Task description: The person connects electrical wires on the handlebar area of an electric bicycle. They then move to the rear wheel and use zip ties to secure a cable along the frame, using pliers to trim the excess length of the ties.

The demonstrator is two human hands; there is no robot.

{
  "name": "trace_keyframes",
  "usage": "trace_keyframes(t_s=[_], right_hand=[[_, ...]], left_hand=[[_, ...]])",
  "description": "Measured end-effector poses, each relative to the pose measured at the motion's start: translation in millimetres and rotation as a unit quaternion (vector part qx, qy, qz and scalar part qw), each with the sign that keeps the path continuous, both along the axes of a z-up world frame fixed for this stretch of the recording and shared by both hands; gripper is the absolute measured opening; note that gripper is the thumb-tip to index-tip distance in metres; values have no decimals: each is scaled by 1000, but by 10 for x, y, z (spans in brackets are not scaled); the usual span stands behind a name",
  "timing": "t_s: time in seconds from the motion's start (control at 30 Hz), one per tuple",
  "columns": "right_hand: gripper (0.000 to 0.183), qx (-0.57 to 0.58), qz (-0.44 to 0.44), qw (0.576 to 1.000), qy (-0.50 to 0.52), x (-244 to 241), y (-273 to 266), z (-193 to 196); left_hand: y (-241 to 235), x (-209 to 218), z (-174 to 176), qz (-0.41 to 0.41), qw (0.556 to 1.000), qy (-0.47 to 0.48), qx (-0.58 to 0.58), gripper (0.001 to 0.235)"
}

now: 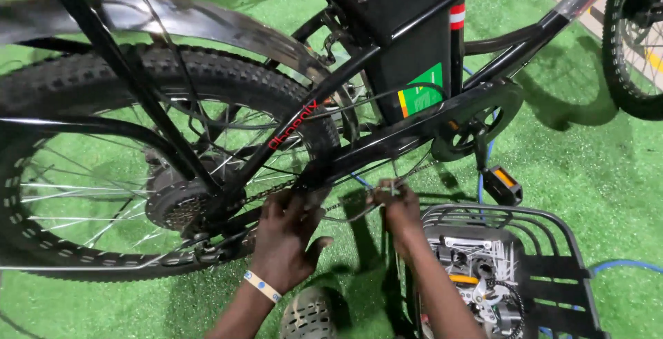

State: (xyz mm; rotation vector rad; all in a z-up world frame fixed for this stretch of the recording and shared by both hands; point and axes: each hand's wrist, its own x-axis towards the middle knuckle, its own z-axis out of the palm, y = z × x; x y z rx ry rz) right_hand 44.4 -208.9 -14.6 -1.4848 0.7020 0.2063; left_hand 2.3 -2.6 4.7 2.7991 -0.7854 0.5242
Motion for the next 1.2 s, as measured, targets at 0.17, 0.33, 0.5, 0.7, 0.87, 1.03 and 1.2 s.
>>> trace_keyframes(t_s=[0.17,0.33,0.5,0.7,0.87,1.03,1.2], right_hand=[[24,33,-158,981,-110,258,-209,303],[18,-128,-61,973,-185,275,-132,-223],[69,-424,254,826,-271,92,-98,-233],[85,-556,354,730,-181,8,-93,258],[44,-399,178,868,-236,155,-111,285],[26,-88,-59,958,-266,537,120,-153],[9,102,-131,934,-315,716,232,-221]], left_hand=[[-35,152,-158,42,994,-39,-96,10],[14,202,-156,38,992,-12,-123,5],[80,222,-310,30,994,-5,-107,16],[144,237,76,-38,990,35,-132,38],[57,312,645,108,935,185,-283,35],[-105,372,500,134,930,214,-268,38],[-141,270,-21,-41,986,-31,-158,32]])
